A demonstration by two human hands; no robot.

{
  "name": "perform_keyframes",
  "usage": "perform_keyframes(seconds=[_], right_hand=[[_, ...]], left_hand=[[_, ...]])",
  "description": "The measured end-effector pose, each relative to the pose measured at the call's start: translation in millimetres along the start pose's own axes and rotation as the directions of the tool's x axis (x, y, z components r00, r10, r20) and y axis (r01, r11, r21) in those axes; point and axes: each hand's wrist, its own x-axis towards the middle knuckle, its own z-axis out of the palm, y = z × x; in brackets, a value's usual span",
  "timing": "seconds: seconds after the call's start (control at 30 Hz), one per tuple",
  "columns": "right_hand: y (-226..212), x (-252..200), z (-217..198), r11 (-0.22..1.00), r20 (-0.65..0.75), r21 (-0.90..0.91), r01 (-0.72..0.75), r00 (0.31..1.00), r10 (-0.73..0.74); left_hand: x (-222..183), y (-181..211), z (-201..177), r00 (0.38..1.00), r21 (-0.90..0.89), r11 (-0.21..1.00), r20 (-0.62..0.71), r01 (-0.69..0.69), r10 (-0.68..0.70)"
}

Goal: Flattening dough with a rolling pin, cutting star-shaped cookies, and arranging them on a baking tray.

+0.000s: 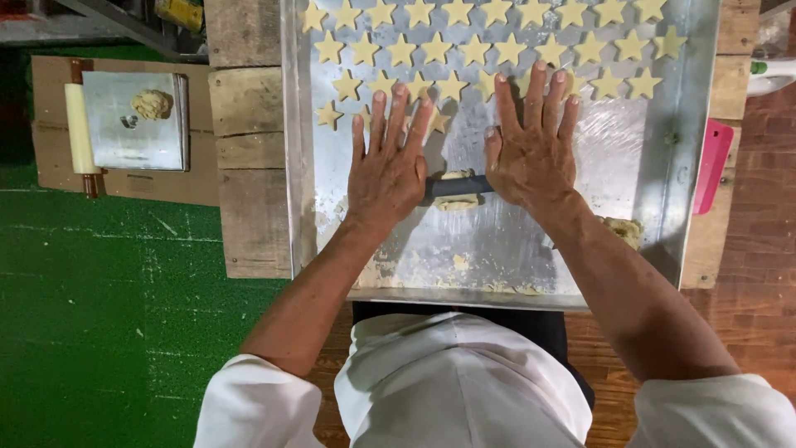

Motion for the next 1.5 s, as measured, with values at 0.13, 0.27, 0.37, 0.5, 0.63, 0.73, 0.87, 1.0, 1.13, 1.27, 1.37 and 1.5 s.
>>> perform_keyframes(seconds=[0.13, 0.27, 0.37, 0.5, 0.63, 0.73, 0.87, 1.0, 1.13, 1.27, 1.37, 1.5], right_hand=[[-0.8, 16.2, -7.5, 0.994, 0.092, 0.073, -0.078, 0.993, 0.071], [-2.6, 12.0, -13.8, 0.988, 0.136, 0.101, -0.117, 0.985, 0.102], [0.9, 0.4, -6.1, 0.998, 0.045, 0.05, -0.038, 0.998, 0.035], [1.2, -17.6, -1.0, 0.999, -0.008, 0.022, 0.043, 0.999, -0.043], [-3.4, -27.2, -8.2, 0.998, -0.004, 0.022, 0.061, 0.998, -0.061], [-2.1, -37.1, -5.5, 0.998, 0.023, 0.031, 0.063, 0.998, -0.063], [-2.0, -45.4, -6.1, 0.995, -0.005, 0.004, 0.097, 0.995, -0.097], [-1.7, -55.5, -4.3, 0.994, 0.004, -0.032, 0.105, 0.994, -0.105], [-2.1, -65.4, -7.9, 0.992, -0.026, 0.049, 0.113, 0.993, -0.112], [-7.0, -73.7, -23.2, 0.99, 0.178, 0.139, 0.008, 0.983, -0.033], [-7.2, -74.4, -27.9, 0.99, 0.227, 0.14, 0.001, 0.973, -0.033], [-9.3, -60.4, -26.7, 0.997, 0.295, 0.074, -0.02, 0.956, -0.003]], left_hand=[[16.2, -5.3, -2.3, 0.998, -0.073, 0.996, 0.028, 0.059, -0.057], [13.1, -4.3, 5.5, 0.993, -0.117, 0.988, -0.054, 0.101, -0.108], [1.7, 1.9, 1.7, 0.994, -0.116, 0.988, -0.021, 0.1, -0.103], [-23.4, 8.2, 16.1, 0.996, -0.144, 0.986, 0.008, 0.088, -0.088], [-34.8, 16.1, 16.6, 0.995, -0.141, 0.986, -0.003, 0.093, -0.095], [-43.2, 20.6, 19.6, 0.995, -0.143, 0.985, -0.015, 0.099, -0.102], [-50.5, 23.6, 25.8, 0.994, -0.095, 0.991, -0.045, 0.098, -0.102], [-61.7, 29.7, 25.4, 0.993, -0.113, 0.991, -0.082, 0.076, -0.085], [-70.7, 36.2, 20.7, 0.99, -0.09, 0.994, -0.121, 0.062, -0.073], [-79.0, 44.9, 8.5, 0.974, -0.166, 0.971, 0.179, 0.169, -0.139], [-78.3, 44.7, -0.8, 0.963, -0.197, 0.963, 0.232, 0.181, -0.134], [-62.6, 38.2, -8.7, 0.95, -0.165, 0.968, 0.278, 0.19, -0.14]])
